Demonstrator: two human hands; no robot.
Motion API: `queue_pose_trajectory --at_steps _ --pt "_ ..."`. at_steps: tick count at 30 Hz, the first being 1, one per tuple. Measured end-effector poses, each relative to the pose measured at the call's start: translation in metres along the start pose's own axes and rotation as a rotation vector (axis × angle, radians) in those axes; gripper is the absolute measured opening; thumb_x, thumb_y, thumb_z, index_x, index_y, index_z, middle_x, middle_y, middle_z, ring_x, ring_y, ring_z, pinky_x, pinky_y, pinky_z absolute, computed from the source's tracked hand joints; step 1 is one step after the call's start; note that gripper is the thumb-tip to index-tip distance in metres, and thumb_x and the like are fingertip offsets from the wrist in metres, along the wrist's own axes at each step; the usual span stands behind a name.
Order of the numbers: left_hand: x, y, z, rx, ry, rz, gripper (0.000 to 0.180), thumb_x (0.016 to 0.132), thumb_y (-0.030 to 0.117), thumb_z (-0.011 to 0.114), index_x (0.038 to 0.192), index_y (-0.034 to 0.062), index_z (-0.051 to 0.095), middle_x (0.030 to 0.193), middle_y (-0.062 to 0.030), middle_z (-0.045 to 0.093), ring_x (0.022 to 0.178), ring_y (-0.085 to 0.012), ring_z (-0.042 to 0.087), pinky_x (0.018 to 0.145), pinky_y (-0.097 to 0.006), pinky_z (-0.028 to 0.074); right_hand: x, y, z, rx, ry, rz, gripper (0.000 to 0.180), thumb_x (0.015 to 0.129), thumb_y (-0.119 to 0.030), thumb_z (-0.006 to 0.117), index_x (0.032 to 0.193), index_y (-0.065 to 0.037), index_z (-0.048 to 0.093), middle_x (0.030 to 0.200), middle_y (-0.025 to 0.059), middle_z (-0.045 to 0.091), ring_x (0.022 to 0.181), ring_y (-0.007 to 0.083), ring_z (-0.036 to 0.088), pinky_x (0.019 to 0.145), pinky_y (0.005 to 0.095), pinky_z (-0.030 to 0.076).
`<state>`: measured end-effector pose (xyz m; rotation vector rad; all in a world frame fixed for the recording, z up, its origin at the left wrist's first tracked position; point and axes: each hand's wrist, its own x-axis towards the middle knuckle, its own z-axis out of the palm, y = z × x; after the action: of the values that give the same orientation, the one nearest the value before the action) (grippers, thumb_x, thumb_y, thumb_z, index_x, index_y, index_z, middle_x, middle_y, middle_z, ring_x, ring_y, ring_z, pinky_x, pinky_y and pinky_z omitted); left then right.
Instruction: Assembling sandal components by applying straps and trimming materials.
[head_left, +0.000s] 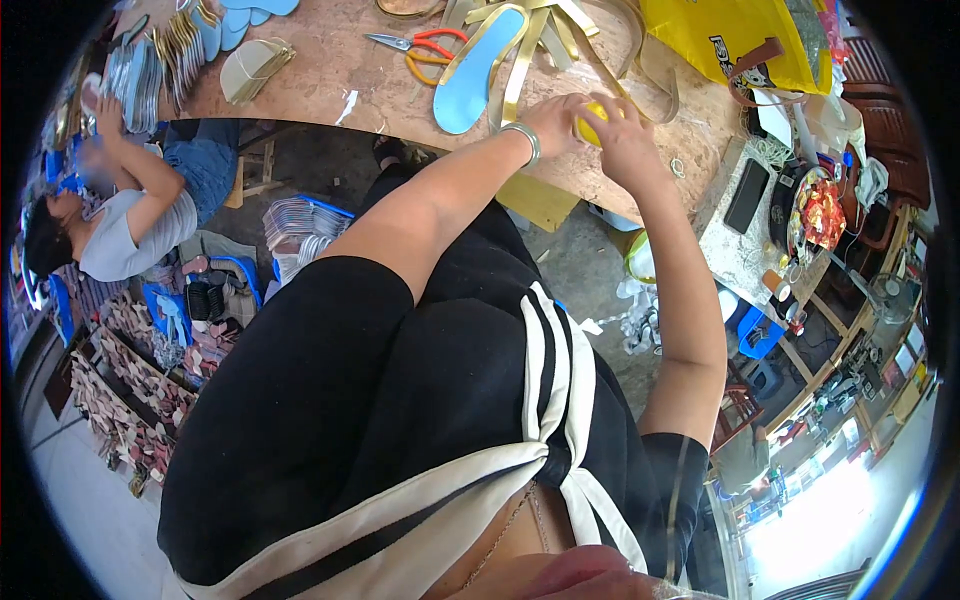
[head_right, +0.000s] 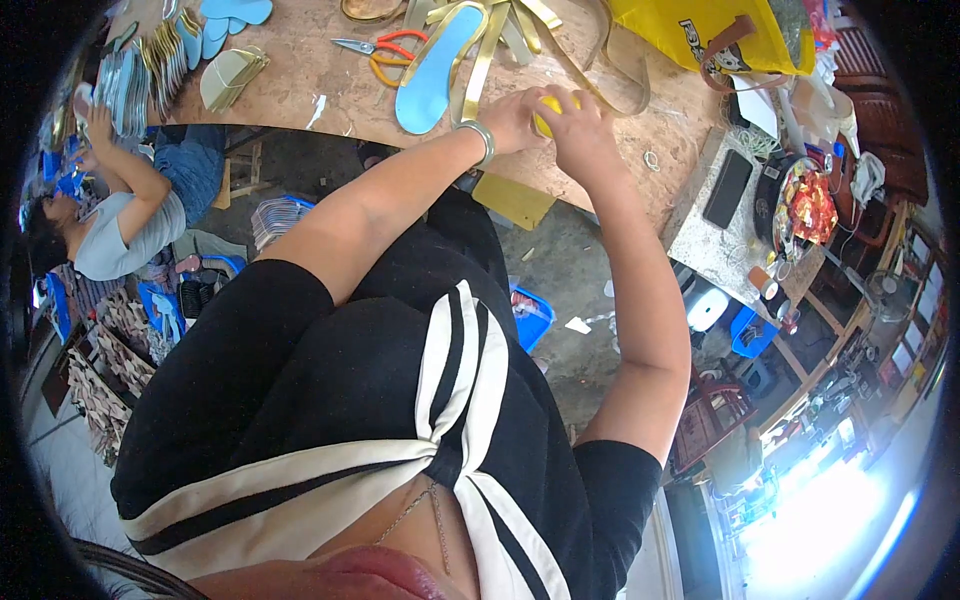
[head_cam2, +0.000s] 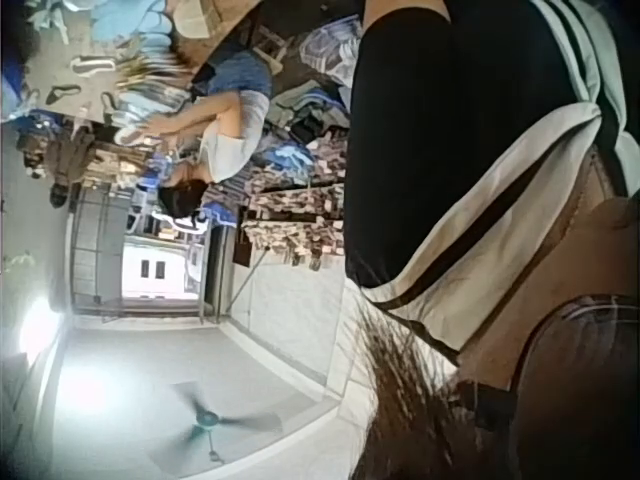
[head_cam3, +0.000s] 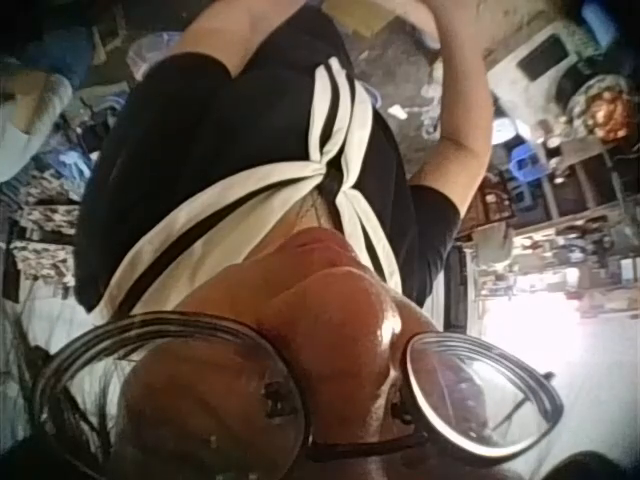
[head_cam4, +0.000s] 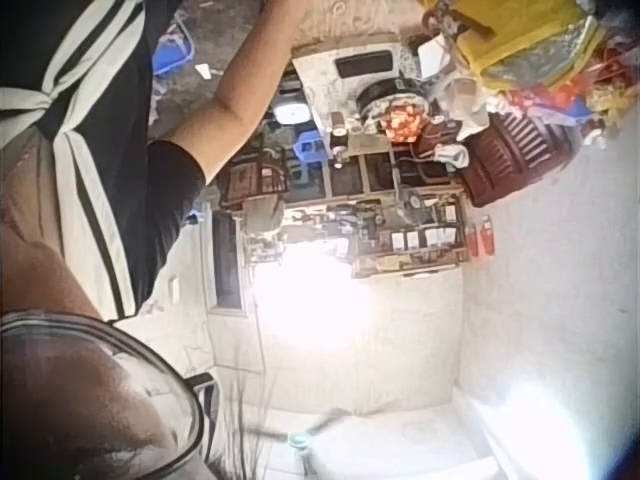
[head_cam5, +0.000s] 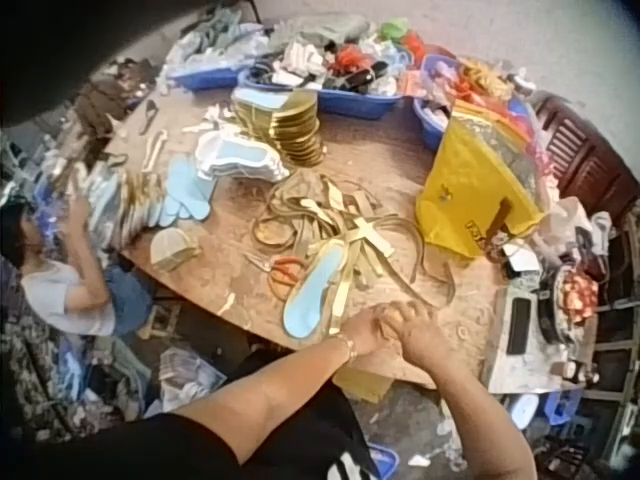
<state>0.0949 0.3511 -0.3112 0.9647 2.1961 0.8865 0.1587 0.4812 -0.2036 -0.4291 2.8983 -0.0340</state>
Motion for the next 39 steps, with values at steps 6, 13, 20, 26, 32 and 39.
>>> queue_pose_trajectory --at_steps 6,13,20,26,32,39 --pt "-0.007 0.004 0.003 0.081 0.077 -0.016 0.068 0.072 0.037 0.070 0.125 0.0088 0.040 0.126 -0.0150 0.049 0.120 -0.0289 0.045 0.100 -0.039 0.035 0.026 -0.019 -0.006 0.453 -0.137 0.830 0.056 0.079 -0.018 0.063 0.130 -0.019 0.041 0.129 0.0138 0.043 0.119 0.0380 0.042 0.080 0.0545 0.049" --pt "0.002 -0.004 -0.001 0.013 -0.110 -0.015 0.068 0.072 0.036 0.069 0.127 0.0101 0.039 0.127 -0.0141 0.048 0.121 -0.0290 0.042 0.103 -0.042 0.031 0.008 -0.028 0.007 -0.186 0.055 0.336 0.068 0.078 -0.048 0.062 0.135 -0.020 0.038 0.131 0.0151 0.044 0.100 0.0372 0.058 0.069 0.0469 0.054" --pt "-0.002 0.004 0.004 -0.012 0.075 0.005 0.067 0.069 0.030 0.073 0.124 0.0125 0.040 0.119 -0.0122 0.053 0.117 -0.0282 0.045 0.099 -0.038 0.035 0.020 -0.016 0.006 0.277 -0.232 0.686 0.058 0.078 -0.045 0.061 0.126 -0.017 0.044 0.102 0.0267 0.057 0.082 0.0383 0.064 0.065 0.0415 0.054" --pt "0.018 0.001 -0.009 -0.029 -0.003 0.111 0.068 0.067 0.030 0.072 0.124 0.0071 0.042 0.110 -0.0180 0.058 0.106 -0.0354 0.053 0.091 -0.040 0.043 0.000 0.003 0.011 -0.023 0.044 0.237 0.050 0.075 -0.021 0.064 0.122 -0.021 0.047 0.107 0.0181 0.055 0.091 0.0366 0.061 0.072 0.0413 0.053" --pt "0.030 -0.014 -0.014 -0.082 -0.085 0.163 0.079 0.062 0.028 0.078 0.129 0.0081 0.040 0.120 -0.0160 0.053 0.115 -0.0319 0.048 0.099 -0.039 0.039 -0.028 0.047 -0.002 0.161 -0.034 0.794 0.059 0.074 -0.015 0.065 0.129 -0.021 0.045 0.118 0.0131 0.053 0.101 0.0362 0.056 0.081 0.0453 0.049" --pt "-0.007 -0.017 -0.076 0.229 0.380 0.171 0.059 0.071 0.025 0.073 0.120 0.0045 0.047 0.112 -0.0163 0.054 0.108 -0.0339 0.049 0.094 -0.043 0.039 -0.081 0.039 0.095 0.216 -0.110 0.883 0.062 0.073 -0.021 0.070 0.129 -0.020 0.044 0.122 0.0093 0.053 0.102 0.0348 0.056 0.081 0.0439 0.050"
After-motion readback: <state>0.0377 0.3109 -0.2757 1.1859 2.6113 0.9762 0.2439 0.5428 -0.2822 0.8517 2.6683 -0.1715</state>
